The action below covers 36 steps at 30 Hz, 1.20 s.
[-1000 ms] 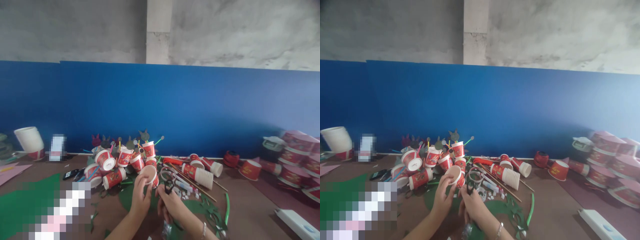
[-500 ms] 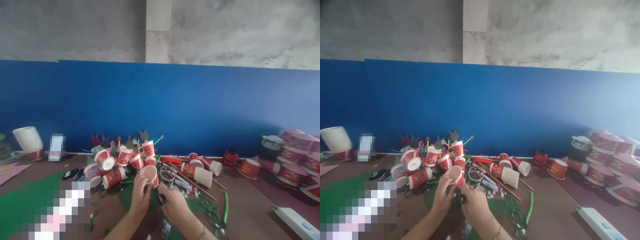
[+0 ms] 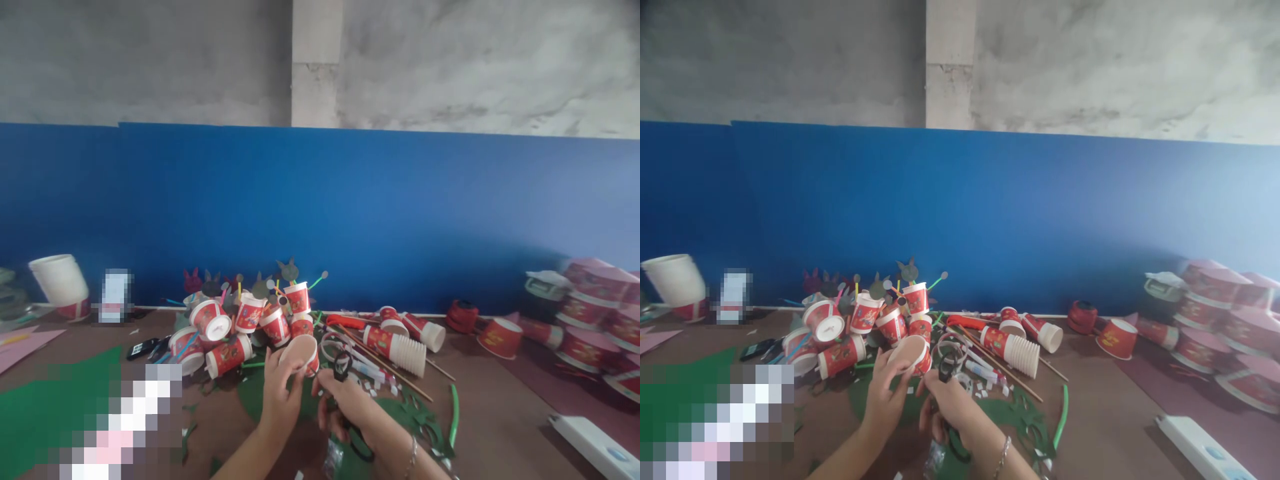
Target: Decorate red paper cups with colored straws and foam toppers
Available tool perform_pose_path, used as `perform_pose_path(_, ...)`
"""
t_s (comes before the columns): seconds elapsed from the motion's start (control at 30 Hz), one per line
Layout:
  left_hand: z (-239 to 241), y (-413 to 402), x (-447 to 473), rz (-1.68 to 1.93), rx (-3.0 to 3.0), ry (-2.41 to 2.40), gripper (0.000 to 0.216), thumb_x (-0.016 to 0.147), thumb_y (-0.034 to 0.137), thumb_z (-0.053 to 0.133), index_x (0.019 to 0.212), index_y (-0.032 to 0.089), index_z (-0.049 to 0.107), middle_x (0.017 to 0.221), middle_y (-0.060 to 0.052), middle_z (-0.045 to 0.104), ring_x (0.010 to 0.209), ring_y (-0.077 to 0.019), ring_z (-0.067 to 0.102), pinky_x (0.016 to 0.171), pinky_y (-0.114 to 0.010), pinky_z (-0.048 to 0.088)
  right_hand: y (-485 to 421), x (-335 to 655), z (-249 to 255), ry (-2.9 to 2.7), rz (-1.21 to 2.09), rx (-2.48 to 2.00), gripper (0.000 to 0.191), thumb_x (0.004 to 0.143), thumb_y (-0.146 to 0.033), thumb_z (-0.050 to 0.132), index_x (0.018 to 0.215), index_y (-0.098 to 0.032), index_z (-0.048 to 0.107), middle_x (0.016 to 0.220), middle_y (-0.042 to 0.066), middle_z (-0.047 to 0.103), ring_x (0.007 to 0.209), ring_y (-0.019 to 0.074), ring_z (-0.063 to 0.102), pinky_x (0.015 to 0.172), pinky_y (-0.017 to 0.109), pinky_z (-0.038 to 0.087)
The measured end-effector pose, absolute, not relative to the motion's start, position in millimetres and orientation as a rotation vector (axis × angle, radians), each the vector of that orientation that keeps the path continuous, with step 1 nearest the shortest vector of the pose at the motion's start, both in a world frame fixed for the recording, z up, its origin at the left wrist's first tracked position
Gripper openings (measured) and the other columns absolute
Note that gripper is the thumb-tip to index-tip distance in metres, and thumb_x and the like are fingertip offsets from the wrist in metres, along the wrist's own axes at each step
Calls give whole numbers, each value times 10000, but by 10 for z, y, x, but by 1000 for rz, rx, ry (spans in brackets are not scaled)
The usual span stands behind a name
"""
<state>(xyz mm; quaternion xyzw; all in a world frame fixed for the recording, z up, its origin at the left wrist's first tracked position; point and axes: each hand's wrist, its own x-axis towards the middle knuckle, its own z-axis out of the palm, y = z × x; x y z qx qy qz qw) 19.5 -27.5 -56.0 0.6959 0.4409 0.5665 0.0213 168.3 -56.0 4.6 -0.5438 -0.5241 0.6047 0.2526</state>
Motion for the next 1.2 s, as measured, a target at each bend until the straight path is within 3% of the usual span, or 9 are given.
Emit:
perform_pose_path(0.17, -568, -265, 198, 1703, 2113, 1403, 166, 865, 310, 511, 783, 225, 628, 857, -56, 652, 879, -234, 622, 1028, -572, 342, -653, 1679, -13, -2032, 619, -1593, 154, 842, -215, 404, 865, -178, 551, 685, 46, 644, 562, 142, 568, 503, 221, 315)
perform_pose_path(0.27, -572, -272, 205, 1713, 2089, 1405, 169, 867, 324, 511, 785, 225, 620, 854, -54, 651, 868, -229, 626, 1043, -565, 332, -675, 1681, -37, -2139, 398, -1564, 155, 763, -139, 457, 871, -183, 559, 760, 57, 655, 649, 165, 587, 547, 239, 308)
perform_pose_path(0.5, -586, -281, 208, 1740, 2117, 1368, 137, 857, 286, 512, 787, 221, 609, 845, -61, 656, 860, -233, 632, 1030, -553, 360, -545, 1678, 24, -1218, 1901, -1335, 289, 902, -389, 259, 875, -211, 485, 482, -43, 533, 269, 69, 303, 330, 176, 213)
perform_pose_path(0.6, -586, -281, 217, 1739, 2140, 1362, 120, 849, 266, 517, 792, 217, 610, 857, -67, 663, 866, -237, 631, 1026, -561, 358, -507, 1696, 30, -1081, 2028, -1258, 242, 891, -349, 298, 852, -203, 486, 492, -50, 532, 261, 49, 279, 320, 160, 197)
perform_pose_path(0.73, -575, -284, 219, 1705, 2179, 1370, 123, 857, 266, 517, 787, 221, 608, 859, -65, 671, 916, -242, 621, 1033, -578, 337, -566, 1689, 6, -1534, 1526, -1521, 316, 921, -379, 243, 942, -198, 500, 534, 6, 601, 328, 107, 456, 374, 195, 267)
perform_pose_path(0.93, -594, -264, 212, 1654, 2201, 1336, 126, 852, 288, 541, 771, 235, 622, 845, -51, 678, 930, -247, 620, 1061, -610, 271, -684, 1699, 55, -2168, 429, -1607, 196, 767, -125, 446, 908, -192, 564, 811, 67, 680, 713, 186, 628, 559, 244, 325)
perform_pose_path(1.0, -594, -267, 219, 1751, 2068, 1308, 134, 843, 289, 560, 943, 221, 617, 983, -80, 664, 1005, -255, 607, 1032, -567, 346, -651, 1694, 40, -2006, 736, -1618, 168, 848, -233, 386, 874, -190, 547, 700, 49, 661, 573, 159, 604, 500, 232, 325)
perform_pose_path(1.1, -560, -295, 228, 1857, 1740, 1190, 520, 840, 311, 574, 1308, 174, 393, 1275, -168, 521, 1168, -271, 539, 958, -454, 464, -575, 1697, 18, -1553, 1426, -1475, 350, 888, -470, 291, 907, -194, 507, 519, -14, 587, 323, 103, 462, 361, 192, 263)
perform_pose_path(1.2, -514, -335, 229, 1769, 1585, 996, 598, 878, 340, 524, 1394, 181, 266, 1336, -182, 487, 1240, -280, 492, 975, -435, 465, -529, 1736, 54, -1221, 1738, -1194, 383, 834, -543, 388, 938, -192, 498, 487, -46, 566, 262, 70, 387, 305, 164, 208)
